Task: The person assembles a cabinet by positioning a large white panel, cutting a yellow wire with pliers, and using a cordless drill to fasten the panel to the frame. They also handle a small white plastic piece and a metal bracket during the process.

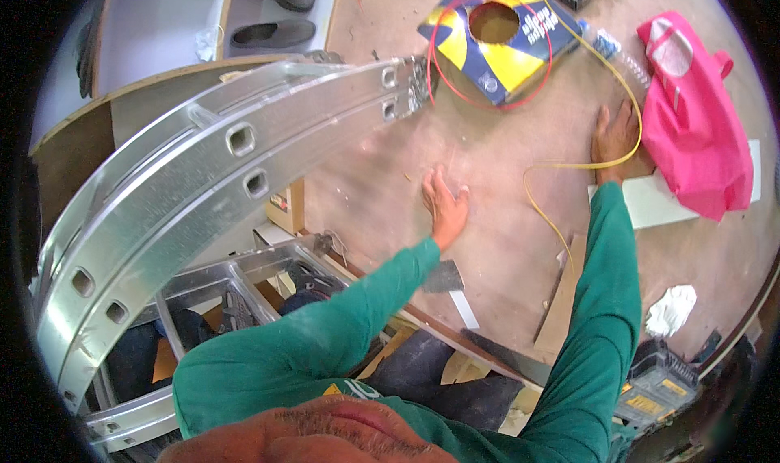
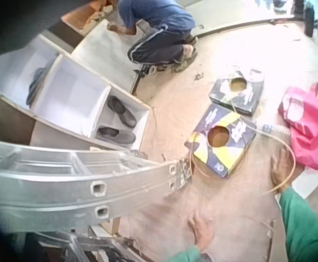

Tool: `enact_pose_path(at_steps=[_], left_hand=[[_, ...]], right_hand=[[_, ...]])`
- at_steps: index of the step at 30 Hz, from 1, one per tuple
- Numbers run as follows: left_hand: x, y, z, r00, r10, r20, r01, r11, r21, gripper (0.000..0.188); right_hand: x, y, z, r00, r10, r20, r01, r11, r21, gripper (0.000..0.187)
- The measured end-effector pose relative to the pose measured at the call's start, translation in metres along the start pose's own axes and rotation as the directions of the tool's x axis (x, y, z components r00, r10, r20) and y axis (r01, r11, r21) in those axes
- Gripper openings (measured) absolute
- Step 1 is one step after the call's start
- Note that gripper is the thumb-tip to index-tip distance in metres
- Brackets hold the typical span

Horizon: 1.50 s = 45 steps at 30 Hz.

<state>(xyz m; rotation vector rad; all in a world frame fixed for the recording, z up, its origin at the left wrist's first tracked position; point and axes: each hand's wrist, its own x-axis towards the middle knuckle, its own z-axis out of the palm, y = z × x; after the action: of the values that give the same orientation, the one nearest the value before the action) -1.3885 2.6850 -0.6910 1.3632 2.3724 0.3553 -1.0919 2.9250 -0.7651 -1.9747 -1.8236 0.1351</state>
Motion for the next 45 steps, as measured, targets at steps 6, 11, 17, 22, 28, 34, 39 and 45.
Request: enact_pose_path(at_steps=[6,11,17,22,28,34,39,45], left_hand=[[0.188,0.225,-0.093,0.889,0.189,-0.416,-0.414,0.718,-0.559,0.037],[0.462,0.214,-0.099,0.499,-0.197,-0.844,-0.122,0.948,-0.293,0.044],[0.551,0.088,-0.117,0.781,-0.509,-0.362,0.542,0.840,-0.013,0.073],[0.611,-0.036,-0.105,0.840,-0.503,-0.204,0.532,0.836,0.131,0.080],[0.626,-0.018,-0.048,0.935,-0.273,-0.225,0.342,0.860,0.379,0.058],[0.606,0.094,-0.014,0.942,0.113,-0.317,-0.175,0.969,-0.176,0.059],[0.562,0.196,0.011,0.894,-0.032,-0.448,-0.332,0.624,-0.707,0.009],[0.504,0.197,-0.020,0.815,0.086,-0.573,-0.466,0.685,-0.560,0.018]], right_hand=[[0.009,-0.004,-0.023,0.998,0.020,0.062,-0.015,0.996,-0.091,0.067],[0.016,-0.015,-0.019,0.992,0.047,0.118,-0.055,0.996,0.064,0.067],[0.015,-0.015,-0.030,0.971,0.155,0.184,-0.125,0.979,-0.161,0.070],[0.015,-0.008,-0.009,0.987,0.095,0.127,-0.089,0.995,-0.049,0.073],[0.019,-0.013,-0.019,0.978,0.116,0.176,-0.077,0.974,-0.214,0.076],[0.010,-0.005,-0.011,0.985,0.094,0.143,-0.073,0.987,-0.146,0.074],[0.007,-0.004,-0.014,0.988,0.064,0.137,-0.046,0.991,-0.129,0.073],[0.011,-0.005,-0.019,0.989,0.047,0.141,-0.022,0.984,-0.179,0.070]])
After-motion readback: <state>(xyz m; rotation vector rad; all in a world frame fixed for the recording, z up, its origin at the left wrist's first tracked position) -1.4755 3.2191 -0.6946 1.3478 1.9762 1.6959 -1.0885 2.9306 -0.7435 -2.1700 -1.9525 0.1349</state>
